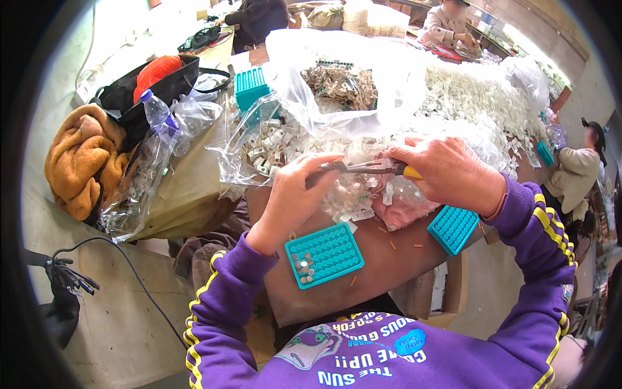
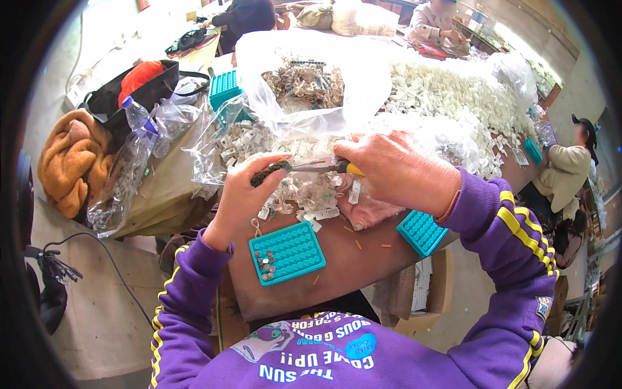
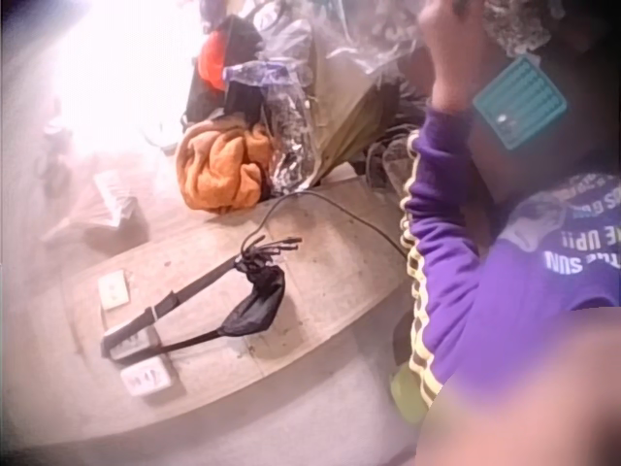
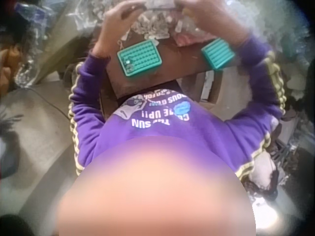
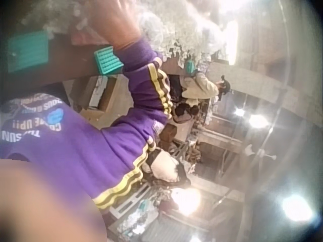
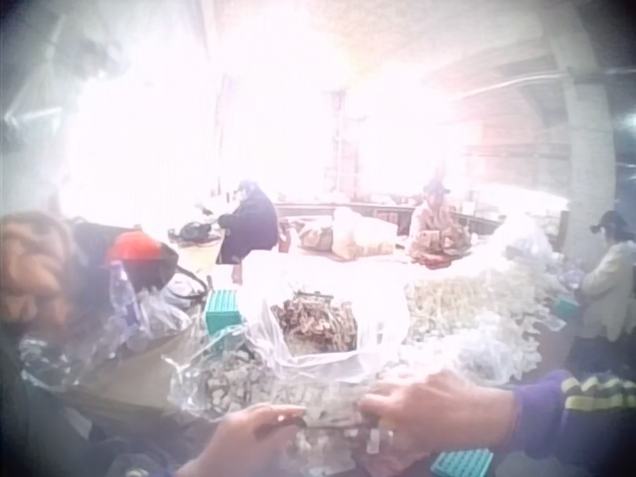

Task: The person picks small white plastic components from a pile on the table, uses pliers to remove a small metal piece from each, and places the processed components into a teal tray. The person repeats this process for multiple components throughout the clip.

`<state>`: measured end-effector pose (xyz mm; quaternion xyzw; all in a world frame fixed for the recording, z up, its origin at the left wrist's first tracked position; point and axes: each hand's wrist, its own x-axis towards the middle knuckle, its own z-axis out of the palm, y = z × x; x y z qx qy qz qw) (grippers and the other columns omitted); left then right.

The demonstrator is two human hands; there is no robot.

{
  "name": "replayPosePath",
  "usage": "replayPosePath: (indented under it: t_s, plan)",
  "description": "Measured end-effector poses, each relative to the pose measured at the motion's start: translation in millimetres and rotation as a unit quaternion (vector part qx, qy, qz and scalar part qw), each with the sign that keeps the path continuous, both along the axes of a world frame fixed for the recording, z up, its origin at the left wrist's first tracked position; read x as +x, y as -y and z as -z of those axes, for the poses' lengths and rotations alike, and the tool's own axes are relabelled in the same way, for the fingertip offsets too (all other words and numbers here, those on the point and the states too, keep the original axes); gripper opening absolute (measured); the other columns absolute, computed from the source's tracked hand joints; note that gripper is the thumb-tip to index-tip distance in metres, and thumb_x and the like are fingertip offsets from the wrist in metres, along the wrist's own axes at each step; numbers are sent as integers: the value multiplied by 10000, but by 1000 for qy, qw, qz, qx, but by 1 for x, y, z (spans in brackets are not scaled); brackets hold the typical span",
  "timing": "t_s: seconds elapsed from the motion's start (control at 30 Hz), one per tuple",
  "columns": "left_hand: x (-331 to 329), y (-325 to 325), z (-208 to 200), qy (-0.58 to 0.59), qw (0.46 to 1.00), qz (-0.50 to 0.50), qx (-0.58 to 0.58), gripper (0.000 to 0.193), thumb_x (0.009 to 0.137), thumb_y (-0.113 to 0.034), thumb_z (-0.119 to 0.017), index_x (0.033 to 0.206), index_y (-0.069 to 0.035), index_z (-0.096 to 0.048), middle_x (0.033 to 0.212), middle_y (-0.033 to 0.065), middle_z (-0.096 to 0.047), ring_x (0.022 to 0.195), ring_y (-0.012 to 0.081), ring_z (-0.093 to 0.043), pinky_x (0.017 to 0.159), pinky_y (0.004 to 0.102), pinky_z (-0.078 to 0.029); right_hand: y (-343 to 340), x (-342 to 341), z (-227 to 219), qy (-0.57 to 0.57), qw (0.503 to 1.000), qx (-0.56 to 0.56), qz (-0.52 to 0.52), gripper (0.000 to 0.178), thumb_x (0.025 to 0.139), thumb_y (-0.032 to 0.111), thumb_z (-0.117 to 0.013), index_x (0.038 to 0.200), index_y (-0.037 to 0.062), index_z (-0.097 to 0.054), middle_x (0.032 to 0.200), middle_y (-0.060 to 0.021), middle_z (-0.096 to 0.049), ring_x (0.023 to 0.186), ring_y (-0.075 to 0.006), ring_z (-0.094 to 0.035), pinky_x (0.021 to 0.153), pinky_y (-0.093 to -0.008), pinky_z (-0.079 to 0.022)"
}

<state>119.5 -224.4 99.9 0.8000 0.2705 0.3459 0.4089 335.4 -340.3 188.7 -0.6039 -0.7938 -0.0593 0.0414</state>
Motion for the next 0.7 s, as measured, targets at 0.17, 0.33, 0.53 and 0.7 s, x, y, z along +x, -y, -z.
replayPosePath:
  t_s: [0.17, 0.33, 0.53, 0.7]
  plan:
    - [11, 7, 9, 25, 985, -98, 143, 276, 864, -68, -643, 1136, -40, -684, 974, 142, -689, 812, 187, -660, 745, 266, -504, 5, -8, 7, 24, 999, 7, 42, 442, 662, 260, -668, 1035, 44, -575, 893, -171, -620, 790, -364, -657, 668, -449, -544]
    - [4, -6, 14, 42, 994, -44, 92, 343, 879, -84, -653, 1215, -26, -625, 1028, 120, -690, 886, 153, -647, 807, 270, -490, -2, -4, 5, 103, 992, 68, 40, 337, 743, 142, -628, 1065, 48, -591, 953, -158, -612, 883, -362, -638, 686, -429, -544]
    - [-7, -13, 13, 71, 996, 14, -60, 303, 912, -70, -630, 1193, 9, -546, 999, 59, -679, 879, 77, -582, 805, 241, -472, -6, 6, -10, 54, 996, 65, 31, 299, 777, 107, -628, 1071, 58, -607, 980, -159, -604, 903, -363, -627, 688, -442, -524]
    - [-2, -14, 13, 107, 983, 56, -138, 223, 905, -58, -638, 1102, 5, -553, 988, 50, -663, 890, 82, -579, 820, 243, -470, -6, 2, -2, 17, 999, 26, 17, 287, 807, 107, -637, 1087, 56, -597, 963, -164, -597, 865, -380, -626, 721, -464, -507]
